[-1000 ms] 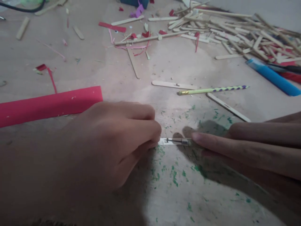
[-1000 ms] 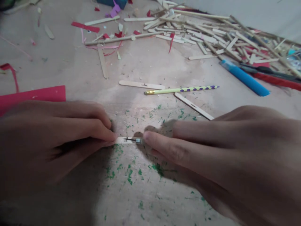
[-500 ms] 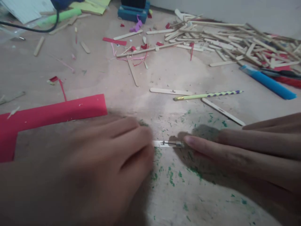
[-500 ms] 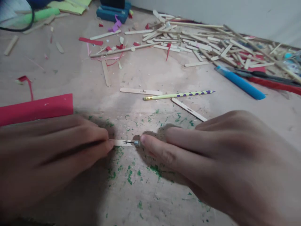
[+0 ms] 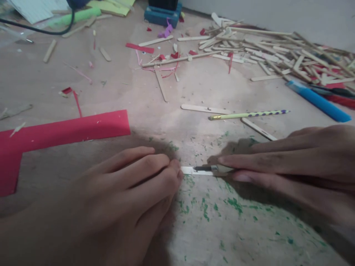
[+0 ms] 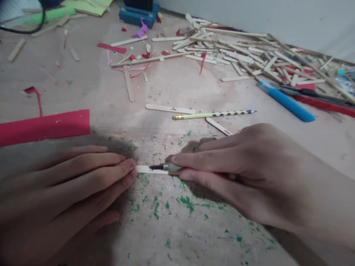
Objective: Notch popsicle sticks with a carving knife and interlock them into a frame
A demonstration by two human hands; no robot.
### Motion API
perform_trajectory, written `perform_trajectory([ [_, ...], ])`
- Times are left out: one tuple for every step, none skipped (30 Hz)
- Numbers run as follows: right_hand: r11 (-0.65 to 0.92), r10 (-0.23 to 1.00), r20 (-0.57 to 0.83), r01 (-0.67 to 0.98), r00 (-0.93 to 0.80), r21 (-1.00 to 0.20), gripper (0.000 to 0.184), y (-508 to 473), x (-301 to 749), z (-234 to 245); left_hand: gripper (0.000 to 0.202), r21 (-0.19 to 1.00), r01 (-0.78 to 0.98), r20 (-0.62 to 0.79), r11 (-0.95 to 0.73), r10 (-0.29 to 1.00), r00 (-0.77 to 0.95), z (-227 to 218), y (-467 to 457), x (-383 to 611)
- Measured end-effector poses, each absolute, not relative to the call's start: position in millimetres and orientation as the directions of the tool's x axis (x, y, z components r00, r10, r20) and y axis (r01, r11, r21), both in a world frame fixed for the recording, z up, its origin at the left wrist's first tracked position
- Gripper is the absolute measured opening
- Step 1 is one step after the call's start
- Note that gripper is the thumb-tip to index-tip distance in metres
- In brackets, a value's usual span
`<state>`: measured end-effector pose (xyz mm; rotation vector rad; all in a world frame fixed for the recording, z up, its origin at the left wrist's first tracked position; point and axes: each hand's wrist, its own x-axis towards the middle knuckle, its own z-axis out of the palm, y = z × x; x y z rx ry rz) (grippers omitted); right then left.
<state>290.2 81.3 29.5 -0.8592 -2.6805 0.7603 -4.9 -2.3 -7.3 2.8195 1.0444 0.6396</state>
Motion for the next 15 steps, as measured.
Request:
perform_trajectory([
  [0.662, 0.618, 0.046, 0.488, -0.785, -0.569, 0.026, 80, 291, 28, 0.027, 0.205, 0.608, 0.359, -0.767, 0.636, 0.683, -8, -3, -4],
  [0.632, 0.637, 0.033, 0.498, -0.770, -0.594, 0.024, 80, 291, 27, 0.027, 0.208, 0.605, 0.361, -0.768, 0.636, 0.682, -8, -3, -4],
  [0.611, 0.649, 0.024, 0.503, -0.760, -0.612, 0.024, 79, 291, 27, 0.027, 0.216, 0.608, 0.362, -0.764, 0.641, 0.677, -9, -3, -4],
  [0.599, 0.655, 0.016, 0.507, -0.755, -0.620, 0.024, 79, 291, 27, 0.027, 0.227, 0.611, 0.357, -0.758, 0.649, 0.672, -9, -4, -3],
  [0.591, 0.660, 0.002, 0.517, -0.751, -0.619, 0.024, 79, 290, 27, 0.027, 0.233, 0.614, 0.363, -0.754, 0.653, 0.665, -10, -4, -3],
  [0.588, 0.661, -0.007, 0.524, -0.750, -0.615, 0.024, 80, 290, 28, 0.026, 0.242, 0.622, 0.363, -0.745, 0.664, 0.654, -10, -4, -4],
  [0.590, 0.661, -0.012, 0.530, -0.751, -0.609, 0.023, 81, 289, 29, 0.026, 0.246, 0.626, 0.365, -0.740, 0.669, 0.648, -10, -4, -4],
  [0.594, 0.656, -0.023, 0.535, -0.755, -0.600, 0.023, 81, 289, 30, 0.025, 0.250, 0.623, 0.370, -0.741, 0.667, 0.646, -9, -4, -5],
  [0.604, 0.650, -0.025, 0.536, -0.760, -0.590, 0.023, 81, 290, 30, 0.025, 0.258, 0.622, 0.372, -0.739, 0.670, 0.642, -9, -3, -5],
  [0.623, 0.637, -0.020, 0.530, -0.771, -0.575, 0.023, 81, 291, 30, 0.024, 0.266, 0.615, 0.378, -0.742, 0.667, 0.642, -9, -3, -5],
  [0.657, 0.623, 0.005, 0.519, -0.782, -0.548, 0.025, 79, 293, 29, 0.024, 0.279, 0.609, 0.381, -0.742, 0.668, 0.640, -10, -3, -5],
  [0.697, 0.607, 0.039, 0.509, -0.794, -0.505, 0.028, 77, 295, 27, 0.023, 0.293, 0.607, 0.382, -0.739, 0.672, 0.635, -10, -2, -5],
  [0.741, 0.589, 0.080, 0.497, -0.804, -0.450, 0.031, 75, 297, 25, 0.023, 0.305, 0.607, 0.385, -0.734, 0.678, 0.626, -10, -2, -5],
  [0.780, 0.570, 0.116, 0.491, -0.813, -0.388, 0.035, 72, 300, 23, 0.023, 0.313, 0.609, 0.385, -0.729, 0.684, 0.620, -10, -1, -4],
  [0.810, 0.552, 0.147, 0.486, -0.821, -0.327, 0.039, 70, 302, 22, 0.023, 0.314, 0.614, 0.385, -0.724, 0.688, 0.614, -10, -1, -3],
])
